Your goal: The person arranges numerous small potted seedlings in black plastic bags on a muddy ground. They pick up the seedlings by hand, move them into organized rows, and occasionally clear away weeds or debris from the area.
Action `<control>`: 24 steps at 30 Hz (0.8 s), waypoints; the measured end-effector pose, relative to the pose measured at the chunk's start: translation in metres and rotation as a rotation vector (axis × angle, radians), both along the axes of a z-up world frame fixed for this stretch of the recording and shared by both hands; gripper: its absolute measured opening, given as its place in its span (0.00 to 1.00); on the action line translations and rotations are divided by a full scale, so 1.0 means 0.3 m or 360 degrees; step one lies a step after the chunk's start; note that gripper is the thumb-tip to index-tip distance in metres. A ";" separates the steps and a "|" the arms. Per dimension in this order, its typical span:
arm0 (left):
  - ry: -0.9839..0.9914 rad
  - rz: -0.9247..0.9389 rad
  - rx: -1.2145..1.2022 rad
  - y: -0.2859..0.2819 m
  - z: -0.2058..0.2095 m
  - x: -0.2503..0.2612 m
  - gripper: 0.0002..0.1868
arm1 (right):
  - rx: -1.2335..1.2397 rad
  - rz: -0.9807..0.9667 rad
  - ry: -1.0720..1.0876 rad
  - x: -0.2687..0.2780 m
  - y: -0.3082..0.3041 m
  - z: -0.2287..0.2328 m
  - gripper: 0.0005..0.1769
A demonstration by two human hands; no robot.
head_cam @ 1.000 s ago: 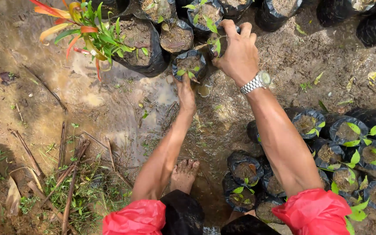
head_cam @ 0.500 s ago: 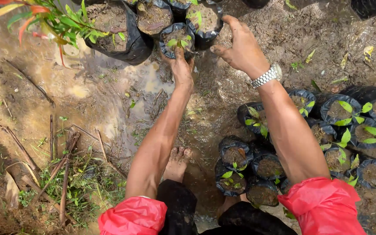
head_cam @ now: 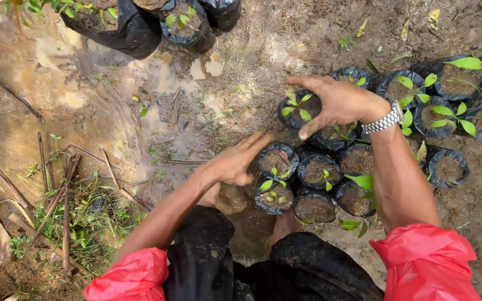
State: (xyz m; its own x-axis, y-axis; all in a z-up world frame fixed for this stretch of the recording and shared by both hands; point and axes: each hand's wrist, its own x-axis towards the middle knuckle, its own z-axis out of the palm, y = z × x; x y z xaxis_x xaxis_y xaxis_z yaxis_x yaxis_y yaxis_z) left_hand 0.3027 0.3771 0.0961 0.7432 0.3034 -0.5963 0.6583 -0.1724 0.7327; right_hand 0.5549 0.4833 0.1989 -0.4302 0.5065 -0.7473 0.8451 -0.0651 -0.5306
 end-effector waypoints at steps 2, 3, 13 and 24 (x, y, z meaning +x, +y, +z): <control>-0.0045 -0.0020 0.0056 -0.021 0.001 0.044 0.60 | 0.0013 0.0086 -0.0094 0.010 -0.026 -0.037 0.71; -0.0105 -0.0052 0.0106 -0.029 -0.001 0.065 0.60 | 0.0021 0.0158 -0.0204 0.014 -0.035 -0.056 0.75; -0.0222 -0.0279 0.0552 -0.030 -0.045 0.138 0.61 | 0.0799 0.0662 -0.0793 0.000 -0.129 -0.406 0.60; -0.0118 -0.0585 0.0544 -0.021 -0.176 0.179 0.53 | 0.0819 -0.0230 -0.0376 -0.121 0.288 -0.218 0.58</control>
